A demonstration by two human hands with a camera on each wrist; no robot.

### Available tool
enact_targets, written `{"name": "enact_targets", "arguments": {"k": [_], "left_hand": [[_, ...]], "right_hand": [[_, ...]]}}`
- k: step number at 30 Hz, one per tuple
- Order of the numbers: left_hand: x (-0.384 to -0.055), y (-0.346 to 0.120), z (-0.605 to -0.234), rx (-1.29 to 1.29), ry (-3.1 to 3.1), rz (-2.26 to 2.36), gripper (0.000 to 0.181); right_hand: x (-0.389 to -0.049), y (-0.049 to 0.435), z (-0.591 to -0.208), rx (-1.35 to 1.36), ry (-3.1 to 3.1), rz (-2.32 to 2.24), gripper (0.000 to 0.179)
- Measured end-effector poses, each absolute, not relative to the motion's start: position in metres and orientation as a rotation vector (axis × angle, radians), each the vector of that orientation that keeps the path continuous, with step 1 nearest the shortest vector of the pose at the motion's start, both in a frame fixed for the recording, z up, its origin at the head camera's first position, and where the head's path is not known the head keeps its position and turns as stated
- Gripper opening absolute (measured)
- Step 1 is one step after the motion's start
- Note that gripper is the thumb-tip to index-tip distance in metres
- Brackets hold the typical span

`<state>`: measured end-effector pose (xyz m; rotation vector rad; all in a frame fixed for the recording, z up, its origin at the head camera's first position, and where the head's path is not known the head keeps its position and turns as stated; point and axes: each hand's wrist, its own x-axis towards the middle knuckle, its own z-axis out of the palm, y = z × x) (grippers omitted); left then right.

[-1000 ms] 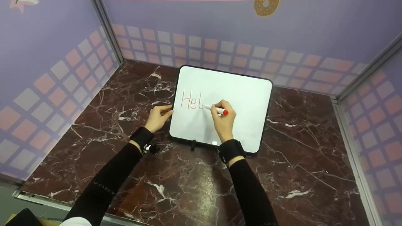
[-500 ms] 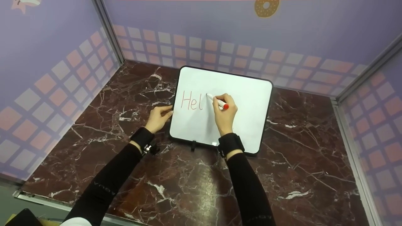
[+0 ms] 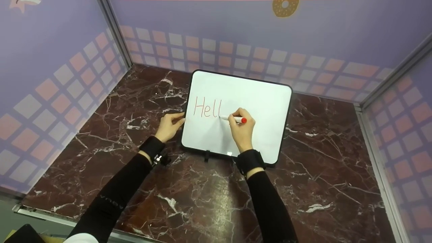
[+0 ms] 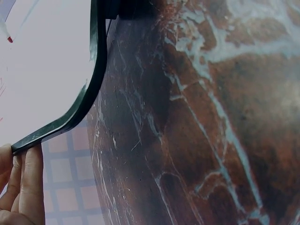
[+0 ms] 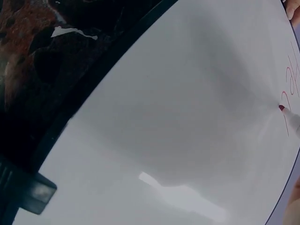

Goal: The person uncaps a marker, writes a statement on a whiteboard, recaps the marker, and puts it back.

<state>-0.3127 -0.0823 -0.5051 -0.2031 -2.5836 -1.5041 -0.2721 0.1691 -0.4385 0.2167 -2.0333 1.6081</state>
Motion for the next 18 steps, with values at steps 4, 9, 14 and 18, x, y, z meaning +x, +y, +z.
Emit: {"name": "enact_targets", "arguments": {"k": [4,9,14,18], "left_hand": [[-0.3129,-0.0824,-0.5046,-0.201,-2.59,-1.501,0.035],[-0.3126,-0.0831,-0.5038,-0.201,-2.6,-1.491,0.035],[-0.3117,-0.0831,-0.5025,-0.217,-2.585,-1.5,0.034],[-0.312,-0.0829,-0.5027,-0.226,-2.578,-1.503,0.034]], "right_hand": [[-0.2713,0.1725,-0.4377,0.196,-1.977,1.629,0.01],[-0.2723,0.1759,-0.4369,0.162,-1.962,1.614,0.01],[-0.2744,0.1774,-0.438,0.164,-1.982,1.605,0.01],[-0.2754,0.1766,-0.4376,0.19,-1.973,1.601,0.01]]}}
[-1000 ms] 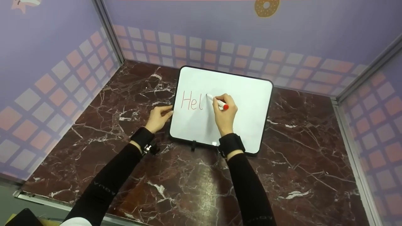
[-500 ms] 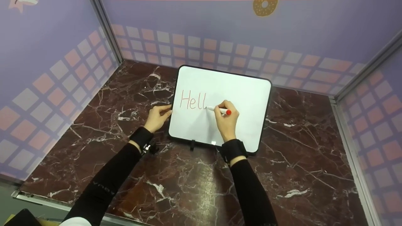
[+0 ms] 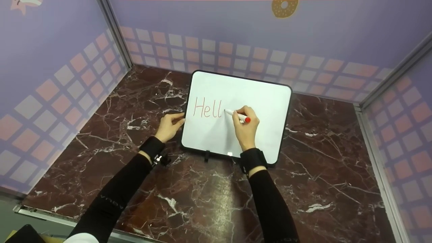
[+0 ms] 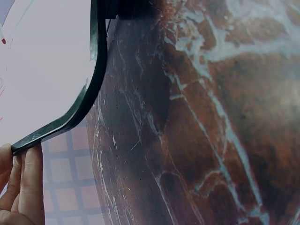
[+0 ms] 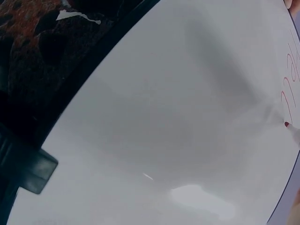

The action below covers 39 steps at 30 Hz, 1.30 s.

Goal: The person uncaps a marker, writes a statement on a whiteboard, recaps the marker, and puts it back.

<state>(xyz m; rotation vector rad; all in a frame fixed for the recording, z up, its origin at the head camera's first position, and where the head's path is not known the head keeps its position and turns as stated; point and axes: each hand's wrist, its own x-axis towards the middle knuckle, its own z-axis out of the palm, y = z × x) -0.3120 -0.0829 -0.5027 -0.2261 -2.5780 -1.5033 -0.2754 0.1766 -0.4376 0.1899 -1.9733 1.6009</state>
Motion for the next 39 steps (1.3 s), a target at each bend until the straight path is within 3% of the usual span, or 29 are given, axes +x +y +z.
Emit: {"name": "enact_targets", "arguments": {"k": [25,39], "left_hand": [[-0.312,-0.082,-0.503,-0.193,-2.594,-1.488,0.034],[-0.312,-0.081,-0.503,-0.195,-2.583,-1.483,0.033]], "right_hand": [[-0.275,0.169,-0.435,0.156,-1.964,1.573,0.011],[-0.271,0.2,-0.436,0.072,-1.892,1.634,0.014]]}}
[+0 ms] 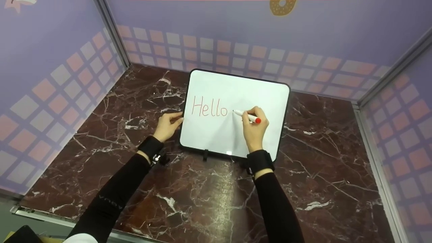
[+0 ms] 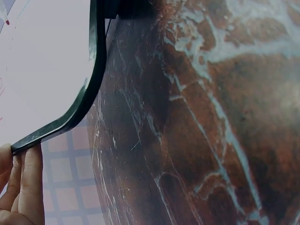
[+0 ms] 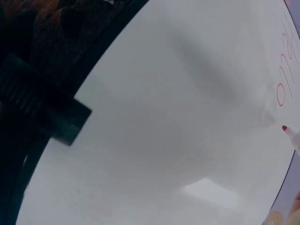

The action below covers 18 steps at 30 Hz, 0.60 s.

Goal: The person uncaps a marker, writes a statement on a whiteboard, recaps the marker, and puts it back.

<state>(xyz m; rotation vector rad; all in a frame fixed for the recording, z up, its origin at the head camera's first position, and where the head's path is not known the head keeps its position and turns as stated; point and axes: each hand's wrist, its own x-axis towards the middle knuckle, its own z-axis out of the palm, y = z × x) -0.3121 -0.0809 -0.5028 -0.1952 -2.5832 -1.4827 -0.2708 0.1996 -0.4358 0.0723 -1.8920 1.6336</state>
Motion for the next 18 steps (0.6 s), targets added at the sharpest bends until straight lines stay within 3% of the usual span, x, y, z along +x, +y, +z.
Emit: {"name": "enact_targets", "arguments": {"k": [18], "left_hand": [[-0.3108,-0.0817,-0.5015,-0.183,-2.6,-1.512,0.034]], "right_hand": [[-0.2672,0.2067,-0.4361,0.058,-1.98,1.614,0.013]]}}
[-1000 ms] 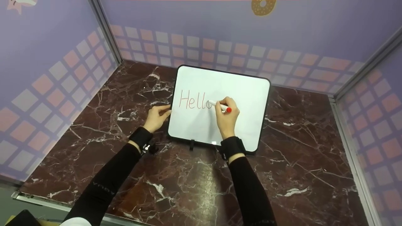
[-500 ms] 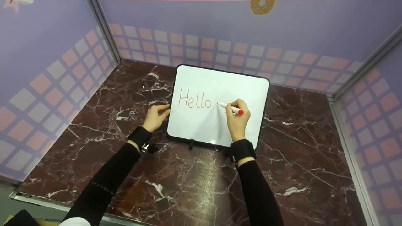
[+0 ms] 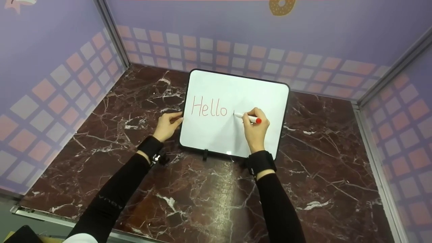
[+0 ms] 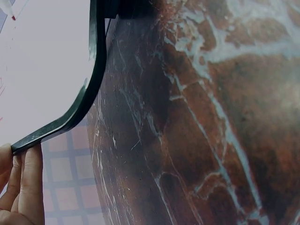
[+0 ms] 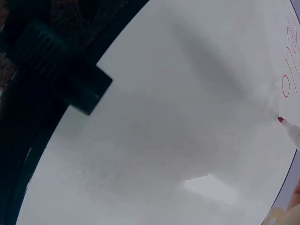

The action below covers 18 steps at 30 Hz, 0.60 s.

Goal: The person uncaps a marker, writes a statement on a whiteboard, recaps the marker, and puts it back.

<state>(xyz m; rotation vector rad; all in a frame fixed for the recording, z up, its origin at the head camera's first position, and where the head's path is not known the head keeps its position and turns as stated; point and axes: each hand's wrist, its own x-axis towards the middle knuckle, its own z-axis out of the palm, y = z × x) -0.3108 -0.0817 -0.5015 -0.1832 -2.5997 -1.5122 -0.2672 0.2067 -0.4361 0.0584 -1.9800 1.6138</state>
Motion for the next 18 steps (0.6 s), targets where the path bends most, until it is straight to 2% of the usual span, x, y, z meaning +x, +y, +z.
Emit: {"name": "enact_targets", "arguments": {"k": [18], "left_hand": [[-0.3115,-0.0818,-0.5024,-0.19,-2.593,-1.489,0.034]], "right_hand": [[-0.2681,0.2159,-0.4329,0.067,-1.967,1.591,0.013]]}}
